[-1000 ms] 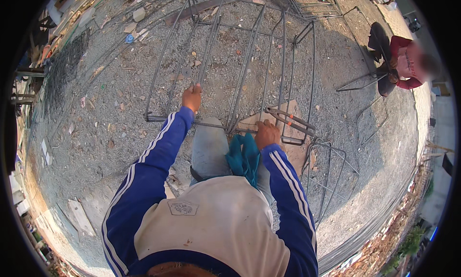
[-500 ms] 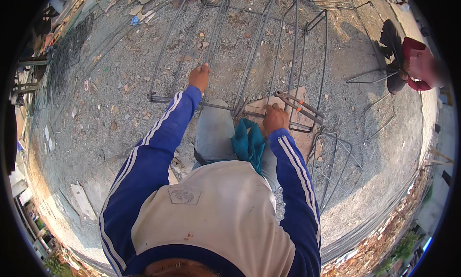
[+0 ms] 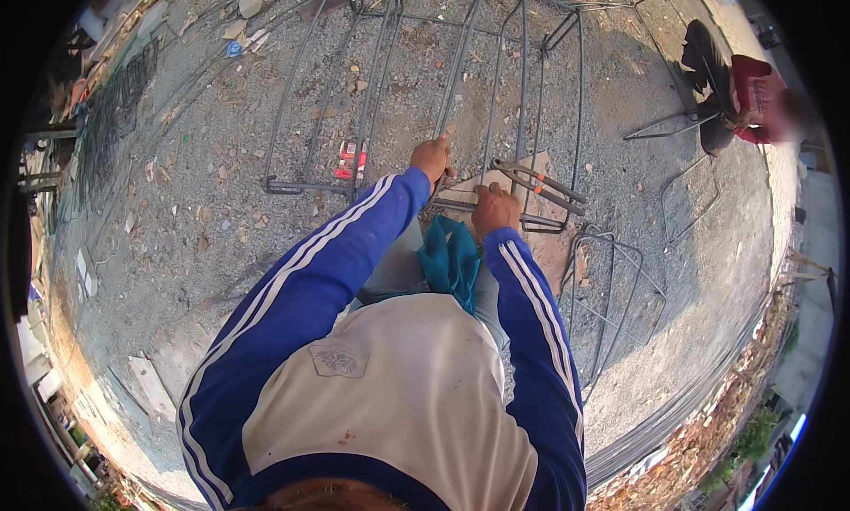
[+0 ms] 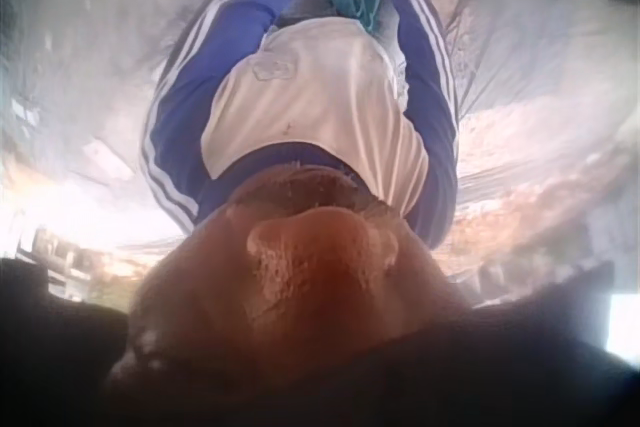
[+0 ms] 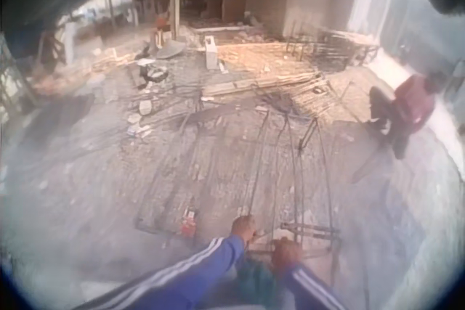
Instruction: The person assembles a rebar structure by hand, positioning steel bars into a cage-like framework and securing them with wire ties using pliers.
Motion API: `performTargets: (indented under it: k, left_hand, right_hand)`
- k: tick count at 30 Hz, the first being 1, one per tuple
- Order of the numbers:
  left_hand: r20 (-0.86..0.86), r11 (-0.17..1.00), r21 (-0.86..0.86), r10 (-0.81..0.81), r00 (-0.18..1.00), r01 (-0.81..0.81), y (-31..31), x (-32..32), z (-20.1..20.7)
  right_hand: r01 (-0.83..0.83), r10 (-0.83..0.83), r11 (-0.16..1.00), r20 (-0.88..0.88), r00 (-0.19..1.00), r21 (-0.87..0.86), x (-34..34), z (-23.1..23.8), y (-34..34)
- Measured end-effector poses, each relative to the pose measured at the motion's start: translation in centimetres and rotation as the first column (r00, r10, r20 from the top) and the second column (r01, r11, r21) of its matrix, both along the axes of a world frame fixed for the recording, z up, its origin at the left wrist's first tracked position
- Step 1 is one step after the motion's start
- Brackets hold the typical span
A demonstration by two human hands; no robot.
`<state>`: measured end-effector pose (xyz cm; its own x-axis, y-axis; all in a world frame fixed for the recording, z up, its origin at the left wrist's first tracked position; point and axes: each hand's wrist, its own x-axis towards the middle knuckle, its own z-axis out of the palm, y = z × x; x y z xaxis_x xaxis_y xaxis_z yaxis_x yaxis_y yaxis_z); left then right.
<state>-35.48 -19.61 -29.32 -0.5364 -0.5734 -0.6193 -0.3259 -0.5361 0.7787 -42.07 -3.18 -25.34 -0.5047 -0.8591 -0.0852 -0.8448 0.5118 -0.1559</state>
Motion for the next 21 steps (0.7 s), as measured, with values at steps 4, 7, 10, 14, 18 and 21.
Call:
performTargets:
  k: [4,7,10,14,18,21]
  left_hand:
    - [-0.004,0.984,-0.104,0.143,0.99,-0.142,1.1,0.1,0.2]
    - [0.047,0.976,-0.166,0.147,0.988,-0.138,1.2,0.7,0.1]
    - [0.055,0.967,-0.186,0.186,0.981,-0.173,1.3,1.0,0.9]
    - [0.044,0.968,-0.102,0.234,0.971,-0.229,1.1,0.9,1.9]
    - [0.049,0.976,-0.102,0.196,0.979,-0.19,0.9,1.0,1.0]
    - [0.022,0.979,-0.125,0.168,0.986,-0.164,0.6,0.9,0.8]
  right_hand:
    - [0.0,0.0,0.999,0.022,1.0,-0.034,-0.1,0.2,0.4]
    - [0.018,-0.016,1.0,0.072,0.997,-0.024,0.3,0.7,0.0]
    - [0.003,-0.001,0.999,0.051,0.999,-0.034,0.1,0.5,0.1]
    - [-0.007,0.008,0.999,0.027,1.0,-0.044,-0.2,0.1,0.2]
    - [-0.029,0.033,0.997,0.047,0.998,-0.067,-0.1,0.3,0.0]
    - [-0.019,0.024,0.994,0.051,0.998,-0.108,-0.1,0.1,0.1]
